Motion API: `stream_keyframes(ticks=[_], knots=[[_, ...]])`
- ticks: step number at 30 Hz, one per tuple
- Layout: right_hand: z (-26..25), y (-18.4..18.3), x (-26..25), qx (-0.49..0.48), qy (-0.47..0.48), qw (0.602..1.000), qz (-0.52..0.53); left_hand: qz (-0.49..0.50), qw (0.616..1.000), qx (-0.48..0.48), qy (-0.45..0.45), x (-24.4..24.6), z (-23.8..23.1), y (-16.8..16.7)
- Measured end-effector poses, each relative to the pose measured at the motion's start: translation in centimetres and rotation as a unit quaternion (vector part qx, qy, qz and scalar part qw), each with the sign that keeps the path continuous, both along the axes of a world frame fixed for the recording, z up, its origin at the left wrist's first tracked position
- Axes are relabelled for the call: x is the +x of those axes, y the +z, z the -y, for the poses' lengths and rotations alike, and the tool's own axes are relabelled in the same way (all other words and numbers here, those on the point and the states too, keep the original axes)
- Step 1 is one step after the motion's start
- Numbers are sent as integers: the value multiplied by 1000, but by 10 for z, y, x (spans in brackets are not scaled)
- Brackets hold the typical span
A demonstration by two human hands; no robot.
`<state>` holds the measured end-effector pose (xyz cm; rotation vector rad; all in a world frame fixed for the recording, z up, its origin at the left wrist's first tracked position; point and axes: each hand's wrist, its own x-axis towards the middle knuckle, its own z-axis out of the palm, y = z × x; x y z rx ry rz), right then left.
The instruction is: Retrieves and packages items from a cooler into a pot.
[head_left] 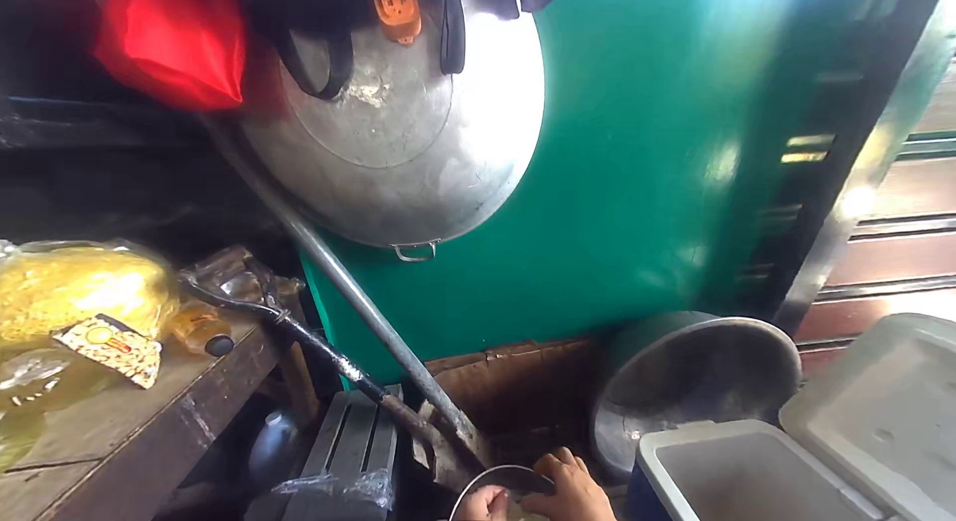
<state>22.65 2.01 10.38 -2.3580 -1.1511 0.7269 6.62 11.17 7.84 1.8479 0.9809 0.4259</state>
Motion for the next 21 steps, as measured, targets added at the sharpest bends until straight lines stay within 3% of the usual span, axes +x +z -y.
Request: stream_keyframes(ticks=[4, 8, 15, 17, 19, 21], knots=[[-18, -25, 10, 62, 12, 995, -79, -30, 999, -19, 28, 8, -1, 6], [-24, -7, 8, 103, -12, 992, -72, -22, 996, -45, 80, 8, -11, 4], [-23, 0, -12, 215, 58, 972, -73, 0, 991, -78, 106, 7, -10, 7], [-20, 5, -13, 191, 97, 977, -14, 5, 991, -81, 103, 8, -10, 6], [-14, 9, -12, 102, 131, 984, 58, 20, 990, -96, 103, 10, -9, 6], [-9, 5, -11, 110, 115, 984, 81, 32, 988, -108, 107, 12, -8, 7]])
